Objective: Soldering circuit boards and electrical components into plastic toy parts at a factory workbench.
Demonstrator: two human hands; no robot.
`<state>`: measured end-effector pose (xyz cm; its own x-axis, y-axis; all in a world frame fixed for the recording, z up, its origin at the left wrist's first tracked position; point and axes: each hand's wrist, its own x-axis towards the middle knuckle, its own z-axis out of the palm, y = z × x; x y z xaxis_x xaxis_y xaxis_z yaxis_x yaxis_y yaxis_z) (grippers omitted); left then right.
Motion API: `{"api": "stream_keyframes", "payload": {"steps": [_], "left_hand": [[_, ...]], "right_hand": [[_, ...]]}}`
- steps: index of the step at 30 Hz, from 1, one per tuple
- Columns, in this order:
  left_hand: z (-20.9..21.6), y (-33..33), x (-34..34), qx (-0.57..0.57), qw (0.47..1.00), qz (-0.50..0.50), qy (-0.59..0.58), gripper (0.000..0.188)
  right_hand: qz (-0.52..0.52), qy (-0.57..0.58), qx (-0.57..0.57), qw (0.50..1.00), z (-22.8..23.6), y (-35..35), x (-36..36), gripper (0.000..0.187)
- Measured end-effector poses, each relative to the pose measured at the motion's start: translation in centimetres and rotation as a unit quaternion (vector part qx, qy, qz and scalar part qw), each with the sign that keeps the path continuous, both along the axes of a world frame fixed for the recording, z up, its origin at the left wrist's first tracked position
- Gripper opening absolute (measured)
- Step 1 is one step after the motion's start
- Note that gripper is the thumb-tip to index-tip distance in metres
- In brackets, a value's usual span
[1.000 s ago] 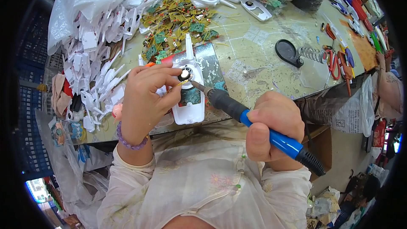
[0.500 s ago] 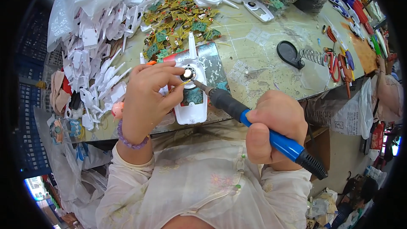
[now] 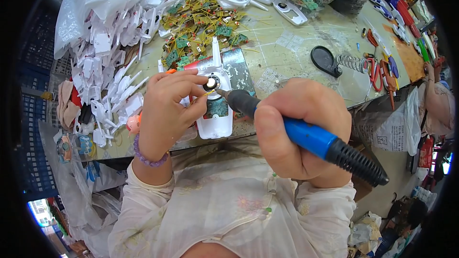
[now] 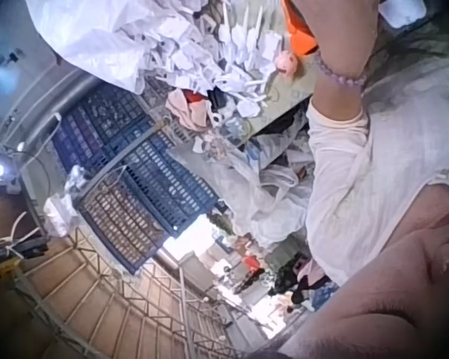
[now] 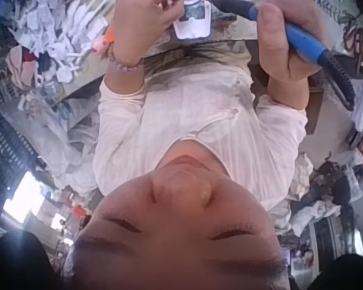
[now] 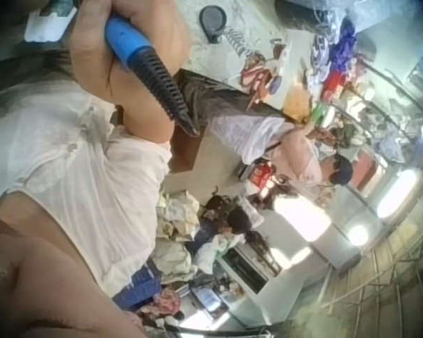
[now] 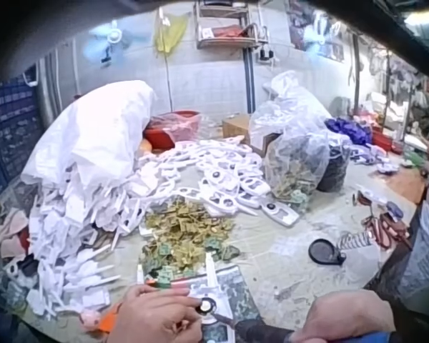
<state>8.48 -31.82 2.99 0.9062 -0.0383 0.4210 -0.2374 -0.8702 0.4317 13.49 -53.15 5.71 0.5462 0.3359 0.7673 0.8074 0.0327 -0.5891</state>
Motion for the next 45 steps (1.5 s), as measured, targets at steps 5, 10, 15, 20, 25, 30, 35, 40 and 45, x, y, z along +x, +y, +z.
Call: {"api": "stream_keyframes", "payload": {"steps": [5, 10, 15, 20, 25, 30, 35, 40, 45], "left_hand": [[-0.1, 0.1, 0.0, 0.000, 1.000, 0.004, -0.004, 0.003], [0.0, 0.0, 0.1, -0.004, 1.000, -0.003, -0.024, 0.007], [0.2, 0.2, -0.1, -0.006, 1.000, -0.004, 0.000, 0.003], [0.3, 0.5, -1.1, -0.001, 0.999, -0.007, -0.048, 0.007], [0.9, 0.3, -2.8, -0.080, 0.996, 0.001, -0.028, 0.014], [0.1, 0.2, -2.2, -0.142, 0.989, 0.024, -0.018, 0.014], [-0.1, -0.2, -1.1, -0.335, 0.941, 0.037, -0.003, 0.010], [-0.1, -0.4, -0.6, -0.270, 0.962, 0.051, -0.003, 0.006], [-0.2, -0.9, 0.2, -0.089, 0.993, 0.061, -0.040, 0.008]], "right_hand": [[0.015, 0.028, 0.048, 0.998, -1.6, -0.7, -0.5, 0.009], [-0.041, 0.012, 0.137, 0.990, -3.2, -1.8, -1.6, 0.019], [-0.088, 0.055, 0.182, 0.978, -4.2, -2.2, -2.2, 0.025], [-0.141, 0.153, 0.260, 0.943, -5.0, -2.8, -2.8, 0.026], [-0.155, 0.148, 0.281, 0.935, -6.1, -2.9, -2.4, 0.027], [-0.147, 0.163, 0.288, 0.932, -5.9, -2.4, -2.6, 0.027], [-0.141, 0.146, 0.287, 0.936, -5.6, -2.4, -2.7, 0.029], [-0.137, 0.134, 0.271, 0.943, -5.7, -2.7, -2.4, 0.029], [-0.098, 0.117, 0.247, 0.957, -5.6, -2.3, -2.2, 0.027]]}}
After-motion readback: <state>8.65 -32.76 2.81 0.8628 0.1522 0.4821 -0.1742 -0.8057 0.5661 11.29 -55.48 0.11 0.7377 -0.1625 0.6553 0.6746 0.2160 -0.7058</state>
